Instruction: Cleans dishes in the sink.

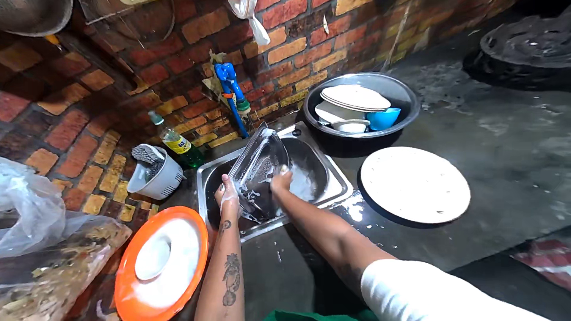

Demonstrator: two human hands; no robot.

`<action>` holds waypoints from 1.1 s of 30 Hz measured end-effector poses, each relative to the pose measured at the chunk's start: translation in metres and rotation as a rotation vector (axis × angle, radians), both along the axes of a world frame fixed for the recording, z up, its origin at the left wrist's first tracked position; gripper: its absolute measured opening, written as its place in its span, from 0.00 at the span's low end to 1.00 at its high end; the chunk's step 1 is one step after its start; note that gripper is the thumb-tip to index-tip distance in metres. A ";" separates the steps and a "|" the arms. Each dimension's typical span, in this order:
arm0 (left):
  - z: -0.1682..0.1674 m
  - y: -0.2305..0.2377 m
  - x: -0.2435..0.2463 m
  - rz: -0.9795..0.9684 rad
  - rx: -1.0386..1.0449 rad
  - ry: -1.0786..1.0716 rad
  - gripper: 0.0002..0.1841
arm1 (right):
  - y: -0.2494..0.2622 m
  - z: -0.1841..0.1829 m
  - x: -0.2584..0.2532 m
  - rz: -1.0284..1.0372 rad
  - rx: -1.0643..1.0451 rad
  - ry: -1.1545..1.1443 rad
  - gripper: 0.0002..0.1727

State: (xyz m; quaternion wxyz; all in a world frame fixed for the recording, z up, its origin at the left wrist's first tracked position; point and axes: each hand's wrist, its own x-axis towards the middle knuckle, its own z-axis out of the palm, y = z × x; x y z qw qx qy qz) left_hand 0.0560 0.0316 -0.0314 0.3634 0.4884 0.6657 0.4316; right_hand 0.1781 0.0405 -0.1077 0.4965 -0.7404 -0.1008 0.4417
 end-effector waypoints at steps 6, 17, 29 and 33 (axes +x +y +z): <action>-0.008 -0.002 0.003 -0.014 0.048 -0.090 0.30 | -0.036 0.054 -0.048 0.181 0.559 -0.322 0.28; 0.025 -0.043 0.021 -0.291 0.380 0.111 0.19 | -0.046 0.023 -0.008 0.027 0.128 0.763 0.20; -0.065 -0.034 -0.016 -0.889 1.063 0.508 0.26 | -0.208 0.062 0.166 0.233 0.112 -0.893 0.19; -0.049 -0.067 -0.043 -0.954 0.573 0.853 0.15 | -0.224 0.073 0.184 0.327 -0.451 -0.972 0.19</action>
